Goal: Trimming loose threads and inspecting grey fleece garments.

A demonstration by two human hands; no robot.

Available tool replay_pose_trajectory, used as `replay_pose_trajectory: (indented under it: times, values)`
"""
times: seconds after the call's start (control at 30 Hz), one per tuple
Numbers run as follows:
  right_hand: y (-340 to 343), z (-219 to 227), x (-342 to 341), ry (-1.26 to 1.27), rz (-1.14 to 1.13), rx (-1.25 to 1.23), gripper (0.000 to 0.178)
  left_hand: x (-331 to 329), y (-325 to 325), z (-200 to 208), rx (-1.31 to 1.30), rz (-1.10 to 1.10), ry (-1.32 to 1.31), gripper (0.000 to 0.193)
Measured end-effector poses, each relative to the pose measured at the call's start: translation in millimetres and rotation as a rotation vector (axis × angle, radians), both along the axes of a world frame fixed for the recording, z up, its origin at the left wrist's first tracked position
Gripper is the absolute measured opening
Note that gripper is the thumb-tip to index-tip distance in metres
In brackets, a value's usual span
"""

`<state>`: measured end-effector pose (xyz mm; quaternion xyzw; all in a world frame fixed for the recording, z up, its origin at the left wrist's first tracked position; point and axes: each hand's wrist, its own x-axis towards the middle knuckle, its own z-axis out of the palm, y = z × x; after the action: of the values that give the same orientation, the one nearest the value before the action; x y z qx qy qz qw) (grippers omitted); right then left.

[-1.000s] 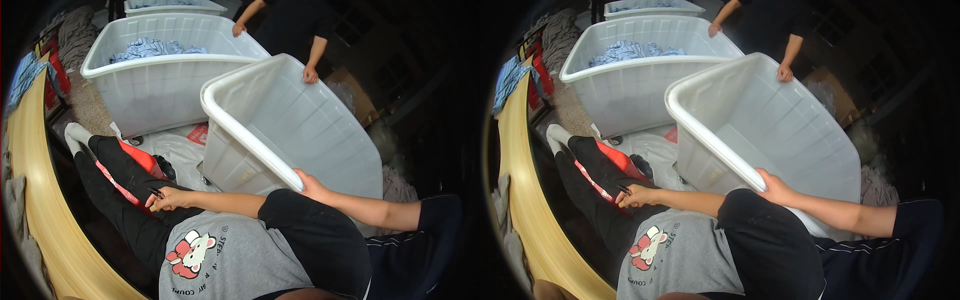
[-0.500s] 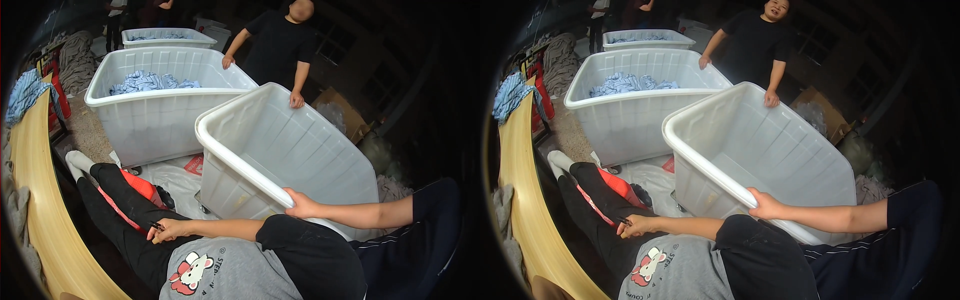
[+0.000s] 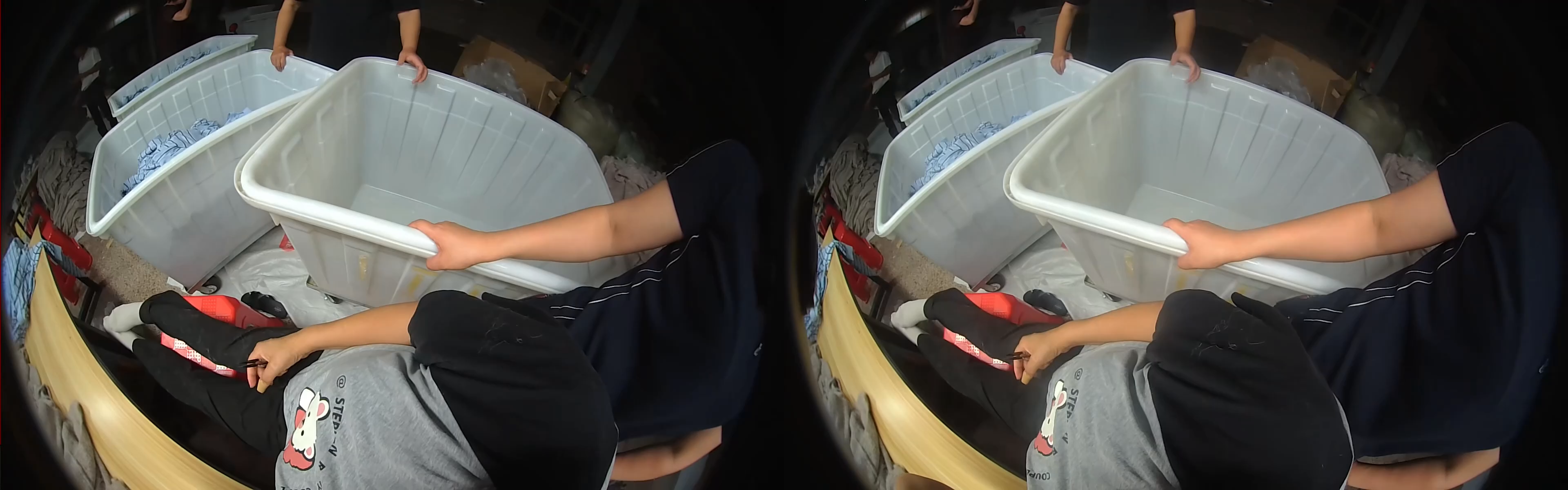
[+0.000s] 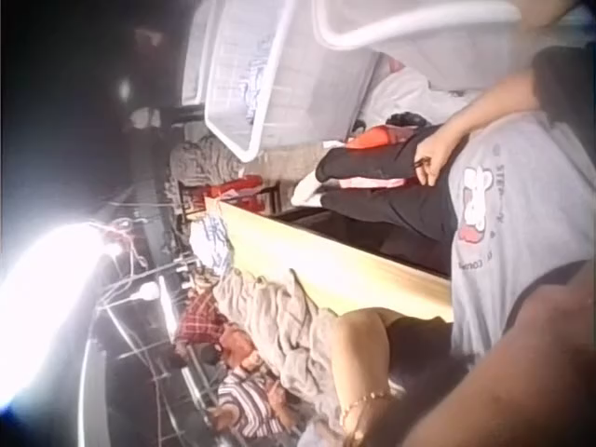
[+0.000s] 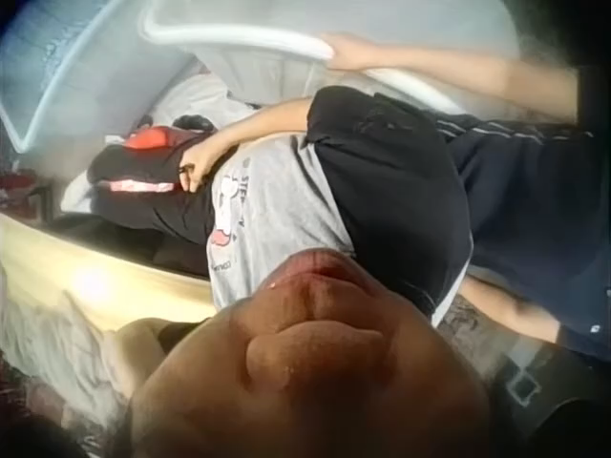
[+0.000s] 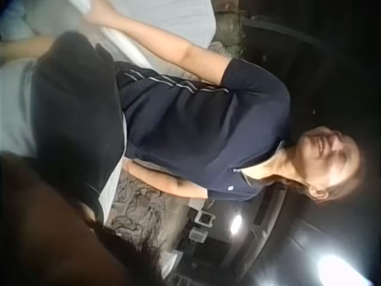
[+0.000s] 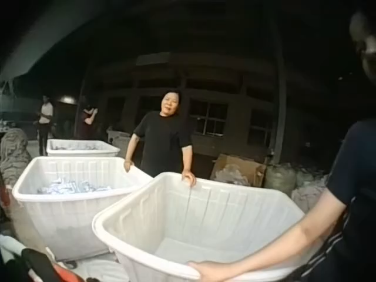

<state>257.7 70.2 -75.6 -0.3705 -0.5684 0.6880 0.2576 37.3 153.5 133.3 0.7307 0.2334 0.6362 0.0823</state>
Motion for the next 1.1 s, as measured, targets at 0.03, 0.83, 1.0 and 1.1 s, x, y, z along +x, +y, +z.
replay_pose_trajectory:
  times: [0.03, 0.83, 1.0, 1.1]
  values:
    - [-0.5, -0.6, 0.1, 0.0, 0.003, 0.008, 0.032, 0.7, -4.6, 3.5, 0.009, 0.004, 0.0, 0.062]
    - [9.3, -26.4, 14.6, 0.027, -0.064, -0.126, 0.028, -2.5, -45.5, 33.8, 0.124, 0.107, -0.141, 0.058]
    - [13.3, -27.2, 7.1, 0.03, -0.084, -0.141, 0.029, -12.7, -50.8, 33.9, 0.03, 0.172, -0.107, 0.061]
    - [14.5, -21.5, 3.8, 0.031, -0.103, -0.186, 0.03, -19.0, -45.5, 34.1, -0.015, 0.166, -0.098, 0.061]
